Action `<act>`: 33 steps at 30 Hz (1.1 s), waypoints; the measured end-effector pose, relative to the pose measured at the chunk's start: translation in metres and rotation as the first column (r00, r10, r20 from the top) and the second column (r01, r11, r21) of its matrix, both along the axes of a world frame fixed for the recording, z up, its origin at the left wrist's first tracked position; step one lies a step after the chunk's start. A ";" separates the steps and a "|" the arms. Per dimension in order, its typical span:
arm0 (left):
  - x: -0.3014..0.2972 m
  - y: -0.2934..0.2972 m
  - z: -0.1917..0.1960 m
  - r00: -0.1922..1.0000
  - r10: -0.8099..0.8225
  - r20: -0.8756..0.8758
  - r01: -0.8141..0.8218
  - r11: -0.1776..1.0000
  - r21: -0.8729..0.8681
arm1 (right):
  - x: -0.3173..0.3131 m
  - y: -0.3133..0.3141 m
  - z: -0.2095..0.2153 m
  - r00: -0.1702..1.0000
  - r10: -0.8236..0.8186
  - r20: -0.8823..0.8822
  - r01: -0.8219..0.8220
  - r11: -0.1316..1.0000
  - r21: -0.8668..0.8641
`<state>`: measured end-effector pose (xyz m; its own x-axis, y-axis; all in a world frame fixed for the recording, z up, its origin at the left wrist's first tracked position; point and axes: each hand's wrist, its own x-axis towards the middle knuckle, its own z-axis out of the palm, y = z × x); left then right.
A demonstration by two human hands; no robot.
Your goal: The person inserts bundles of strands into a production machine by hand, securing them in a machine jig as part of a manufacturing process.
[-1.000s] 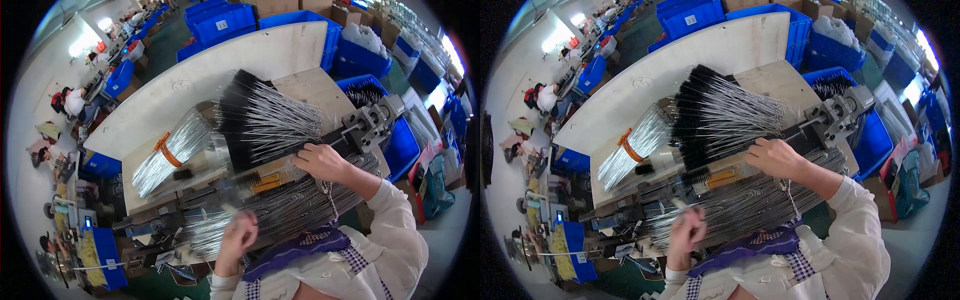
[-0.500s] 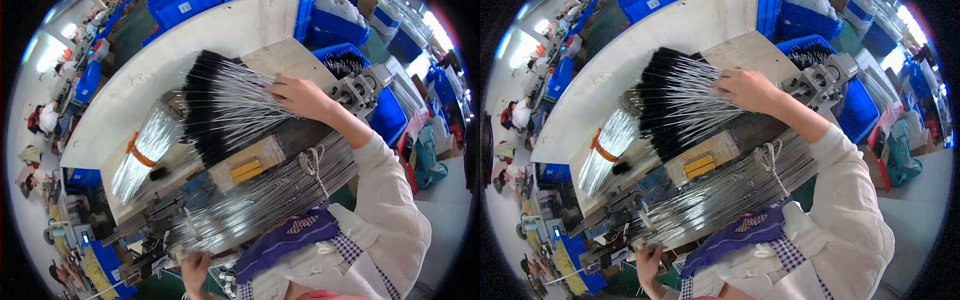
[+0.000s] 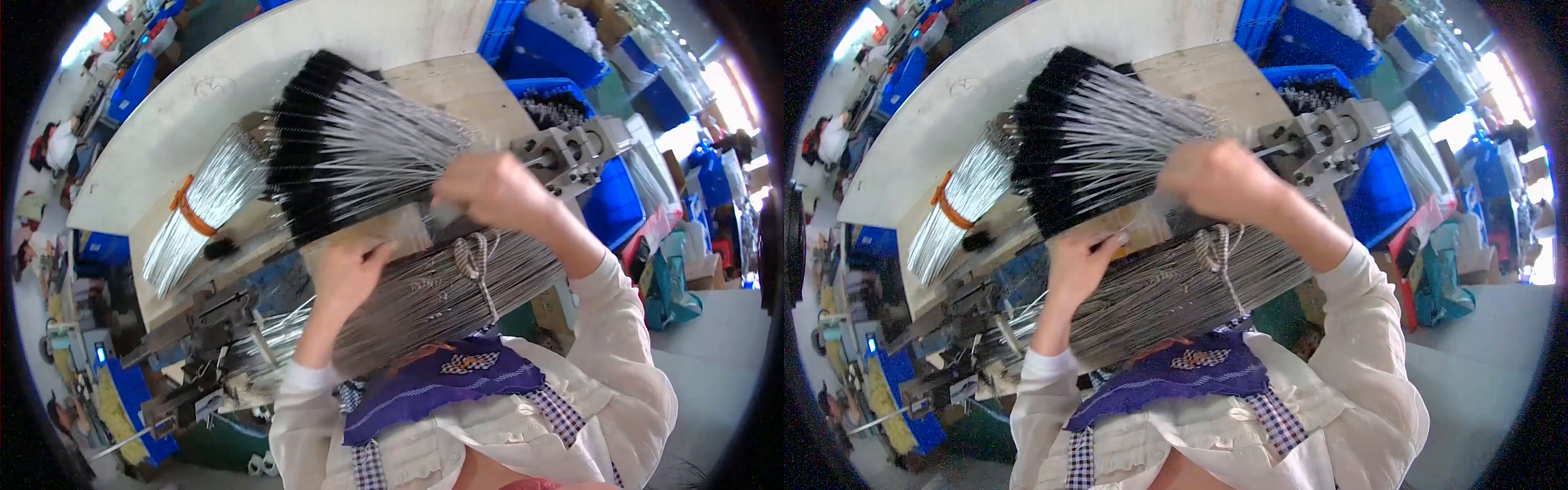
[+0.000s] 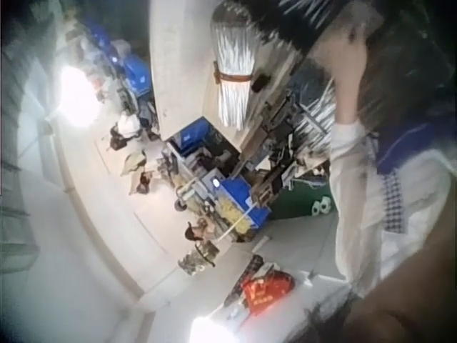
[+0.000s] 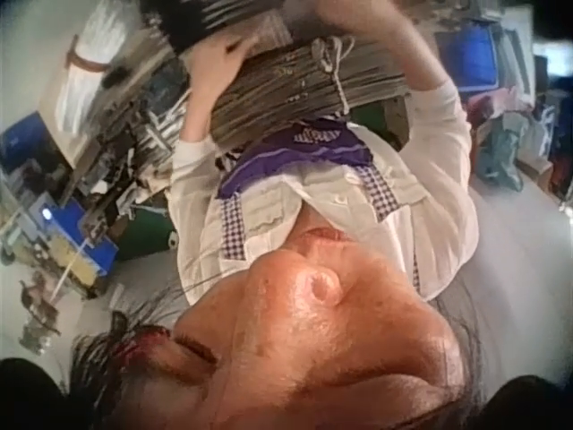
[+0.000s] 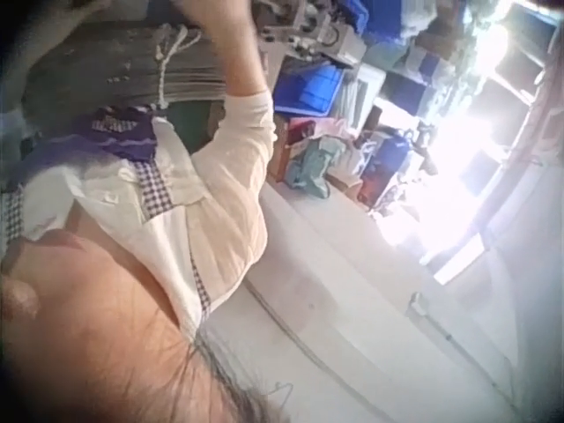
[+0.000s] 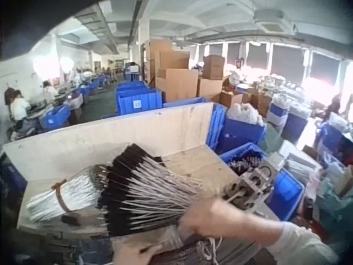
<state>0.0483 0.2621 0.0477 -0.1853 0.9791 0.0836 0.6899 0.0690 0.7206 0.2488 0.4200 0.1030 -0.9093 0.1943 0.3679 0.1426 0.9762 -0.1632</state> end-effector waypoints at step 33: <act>-0.111 -0.260 -0.067 -0.213 0.583 0.784 -0.861 0.267 -0.433 | -0.087 -0.110 -0.073 0.982 0.187 -0.004 -0.185 0.974 -0.129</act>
